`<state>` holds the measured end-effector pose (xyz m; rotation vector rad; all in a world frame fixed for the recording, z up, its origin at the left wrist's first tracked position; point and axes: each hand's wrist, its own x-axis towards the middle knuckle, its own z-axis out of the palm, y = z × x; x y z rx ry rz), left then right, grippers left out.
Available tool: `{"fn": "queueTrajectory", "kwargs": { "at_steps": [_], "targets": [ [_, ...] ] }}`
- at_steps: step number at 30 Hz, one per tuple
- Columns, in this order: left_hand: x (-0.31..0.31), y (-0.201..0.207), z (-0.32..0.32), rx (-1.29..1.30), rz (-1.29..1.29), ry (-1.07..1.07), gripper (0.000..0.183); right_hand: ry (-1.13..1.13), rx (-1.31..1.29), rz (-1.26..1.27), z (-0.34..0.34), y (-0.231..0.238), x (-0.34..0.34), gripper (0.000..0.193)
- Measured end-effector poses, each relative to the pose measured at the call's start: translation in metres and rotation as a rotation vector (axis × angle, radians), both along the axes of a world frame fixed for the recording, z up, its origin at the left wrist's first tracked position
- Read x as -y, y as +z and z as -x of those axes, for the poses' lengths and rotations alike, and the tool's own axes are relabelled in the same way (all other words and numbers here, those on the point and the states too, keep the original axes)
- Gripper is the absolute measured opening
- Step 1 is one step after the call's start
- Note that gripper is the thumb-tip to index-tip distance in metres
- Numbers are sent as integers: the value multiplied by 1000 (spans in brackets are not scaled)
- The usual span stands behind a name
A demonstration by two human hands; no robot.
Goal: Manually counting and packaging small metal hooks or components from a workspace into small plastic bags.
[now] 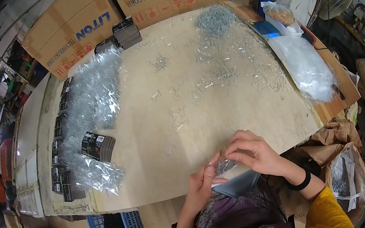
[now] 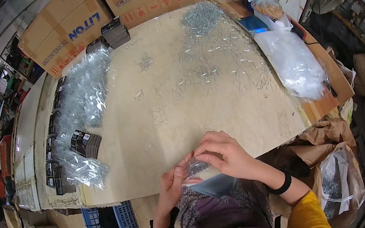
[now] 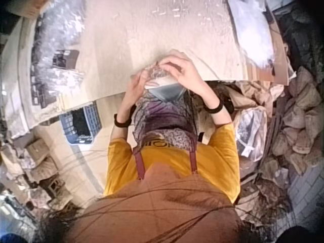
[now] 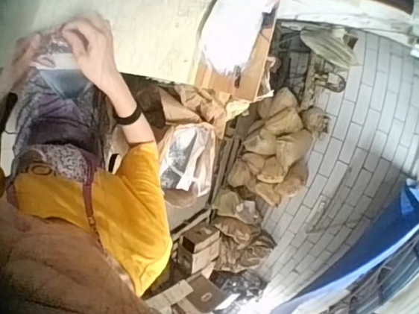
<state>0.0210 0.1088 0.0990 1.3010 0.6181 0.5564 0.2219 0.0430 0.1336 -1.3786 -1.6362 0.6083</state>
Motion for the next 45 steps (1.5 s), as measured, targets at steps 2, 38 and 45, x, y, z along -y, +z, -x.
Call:
{"fn": "queueTrajectory", "kwargs": {
  "at_steps": [2, 38, 45],
  "targets": [
    [-3, 0, 3, 7, 26, -78, 46, -34, -87, -8, 1, 0, -1, 11],
    [5, -4, -3, 19, 158, -24, 29, 113, -84, 127, 0, 18, -14, 21],
    [-6, 0, 9, -3, 301, 20, 35, 221, 9, 126, -10, 11, -20, 9]
  ]
}}
